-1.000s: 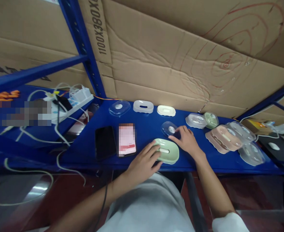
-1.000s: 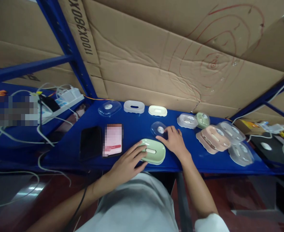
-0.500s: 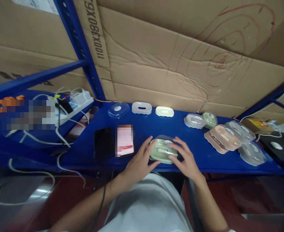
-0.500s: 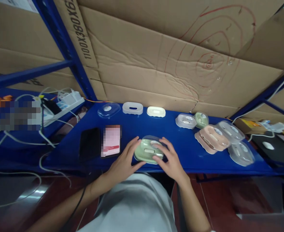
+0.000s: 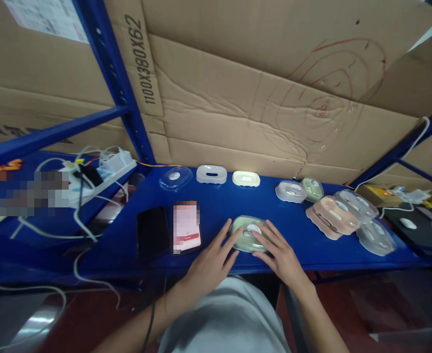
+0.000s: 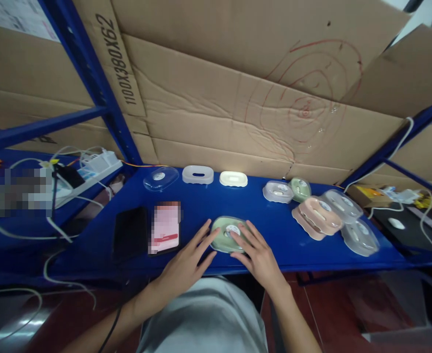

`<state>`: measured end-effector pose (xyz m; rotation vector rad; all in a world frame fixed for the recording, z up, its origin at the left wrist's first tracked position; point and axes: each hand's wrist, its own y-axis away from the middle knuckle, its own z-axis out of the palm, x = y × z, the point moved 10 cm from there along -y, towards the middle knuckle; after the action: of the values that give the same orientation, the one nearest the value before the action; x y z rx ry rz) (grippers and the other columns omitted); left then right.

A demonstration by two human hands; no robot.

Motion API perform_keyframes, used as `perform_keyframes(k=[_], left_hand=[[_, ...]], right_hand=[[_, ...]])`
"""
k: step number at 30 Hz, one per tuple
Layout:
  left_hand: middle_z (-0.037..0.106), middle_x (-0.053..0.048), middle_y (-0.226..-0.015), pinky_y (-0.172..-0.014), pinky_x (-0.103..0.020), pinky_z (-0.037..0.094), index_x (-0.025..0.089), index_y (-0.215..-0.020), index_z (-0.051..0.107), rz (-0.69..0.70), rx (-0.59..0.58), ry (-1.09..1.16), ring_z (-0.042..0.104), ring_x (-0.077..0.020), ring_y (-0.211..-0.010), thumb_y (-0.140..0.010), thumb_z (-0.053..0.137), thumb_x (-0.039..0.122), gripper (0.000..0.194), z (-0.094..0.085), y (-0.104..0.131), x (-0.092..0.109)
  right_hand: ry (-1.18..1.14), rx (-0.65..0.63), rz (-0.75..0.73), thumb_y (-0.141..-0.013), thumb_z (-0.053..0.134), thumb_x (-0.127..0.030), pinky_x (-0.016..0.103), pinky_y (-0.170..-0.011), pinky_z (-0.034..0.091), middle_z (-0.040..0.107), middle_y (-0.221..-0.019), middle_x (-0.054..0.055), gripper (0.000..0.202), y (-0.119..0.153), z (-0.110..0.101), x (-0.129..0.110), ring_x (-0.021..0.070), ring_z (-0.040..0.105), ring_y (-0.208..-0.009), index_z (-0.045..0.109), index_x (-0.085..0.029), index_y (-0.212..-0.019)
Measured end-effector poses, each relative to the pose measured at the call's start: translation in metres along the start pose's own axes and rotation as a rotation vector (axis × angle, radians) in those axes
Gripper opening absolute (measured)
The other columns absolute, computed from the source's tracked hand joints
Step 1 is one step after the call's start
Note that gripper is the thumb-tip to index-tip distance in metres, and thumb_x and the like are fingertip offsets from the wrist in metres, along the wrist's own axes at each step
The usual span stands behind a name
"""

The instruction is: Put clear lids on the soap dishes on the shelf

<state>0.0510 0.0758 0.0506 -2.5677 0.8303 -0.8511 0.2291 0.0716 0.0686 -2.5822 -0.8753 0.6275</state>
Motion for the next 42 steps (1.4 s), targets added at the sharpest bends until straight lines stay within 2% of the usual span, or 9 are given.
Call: perform_keyframes(k=[6,10,14,19,23,27,31,37,42], left_hand=[[0.032,-0.010,-0.176,-0.111,-0.040,0.059,0.033,-0.167,0.033,-0.022,-0.006,0.000,0.054,-0.0275,-0.149,-0.106,0.056,0.028,0.065,-0.003,0.000,0.001],[0.035,-0.011,-0.174,-0.113,-0.041,0.058,0.030,-0.164,0.038,-0.017,-0.001,-0.015,0.056,-0.0274,-0.148,-0.106,0.056,0.027,0.061,-0.002,0.000,0.001],[0.037,-0.012,-0.173,-0.112,-0.041,0.058,0.029,-0.161,0.043,0.000,0.026,-0.023,0.060,-0.0271,-0.143,-0.106,0.057,0.026,0.057,-0.003,0.000,0.001],[0.036,-0.014,-0.173,-0.111,-0.045,0.060,0.027,-0.160,0.044,-0.004,0.019,-0.028,0.060,-0.0292,-0.143,-0.106,0.055,0.027,0.055,-0.004,0.001,0.001],[0.033,-0.016,-0.173,-0.119,-0.051,0.052,0.025,-0.158,0.047,0.015,0.080,-0.036,0.044,-0.0338,-0.156,-0.105,0.057,0.023,0.054,-0.012,0.000,0.006],[0.026,-0.020,-0.174,-0.124,-0.059,0.045,0.021,-0.152,0.054,0.029,0.149,-0.064,0.030,-0.0397,-0.162,-0.103,0.057,0.018,0.050,-0.018,-0.002,0.009],[0.043,-0.021,-0.164,-0.123,-0.062,0.044,0.017,-0.139,0.064,0.090,0.094,-0.119,0.041,-0.0406,-0.155,-0.102,0.059,0.020,0.037,-0.012,-0.004,0.015],[0.059,-0.017,-0.150,-0.126,-0.064,0.038,0.019,-0.123,0.070,0.121,0.053,-0.138,0.052,-0.0343,-0.147,-0.102,0.059,0.022,0.024,-0.010,-0.004,0.019],[0.061,-0.014,-0.149,-0.126,-0.065,0.035,0.021,-0.125,0.069,0.135,0.031,-0.116,0.056,-0.0322,-0.142,-0.103,0.056,0.023,0.025,-0.011,-0.001,0.019]], right_hand=[[0.247,0.075,0.123,-0.104,0.064,-0.040,0.072,-0.124,0.034,0.058,-0.159,0.006,0.054,-0.008,-0.034,0.052,0.0387,0.042,-0.156,0.053,-0.038,-0.157],[0.253,0.220,0.215,-0.105,0.056,-0.039,0.067,-0.122,0.039,0.059,-0.156,0.014,0.049,-0.052,-0.053,0.062,0.0387,0.050,-0.150,0.056,-0.027,-0.153],[0.236,-0.018,0.327,-0.106,0.052,-0.037,0.052,-0.121,0.044,0.057,-0.157,0.019,0.056,-0.131,0.001,0.064,0.0342,0.054,-0.145,0.048,-0.015,-0.158],[0.409,-0.271,0.550,-0.106,0.054,-0.032,0.063,-0.124,0.029,0.046,-0.161,0.033,0.062,-0.185,0.053,0.084,0.0430,0.043,-0.152,0.043,-0.001,-0.157],[0.380,-0.328,0.433,-0.107,0.052,-0.039,0.062,-0.121,0.032,0.064,-0.147,0.023,0.045,-0.167,0.052,0.059,0.0383,0.056,-0.141,0.063,-0.014,-0.143],[0.109,-0.393,0.231,-0.108,0.050,-0.036,0.044,-0.108,0.049,0.076,-0.131,0.010,0.034,-0.134,0.034,0.025,0.0281,0.069,-0.123,0.072,-0.025,-0.132],[-0.100,-0.236,0.185,-0.107,0.047,-0.028,0.035,-0.092,0.055,0.081,-0.110,0.005,0.031,-0.165,0.011,0.033,0.0224,0.076,-0.102,0.071,-0.025,-0.127],[0.162,-0.257,0.043,-0.103,0.063,-0.029,0.052,-0.123,0.036,0.051,-0.164,0.016,0.054,-0.255,0.074,0.038,0.0335,0.044,-0.153,0.053,-0.017,-0.155],[0.200,-0.302,0.030,-0.103,0.061,-0.020,0.050,-0.118,0.039,0.071,-0.140,0.017,0.035,-0.244,0.090,0.034,0.0318,0.061,-0.136,0.068,-0.016,-0.137]])
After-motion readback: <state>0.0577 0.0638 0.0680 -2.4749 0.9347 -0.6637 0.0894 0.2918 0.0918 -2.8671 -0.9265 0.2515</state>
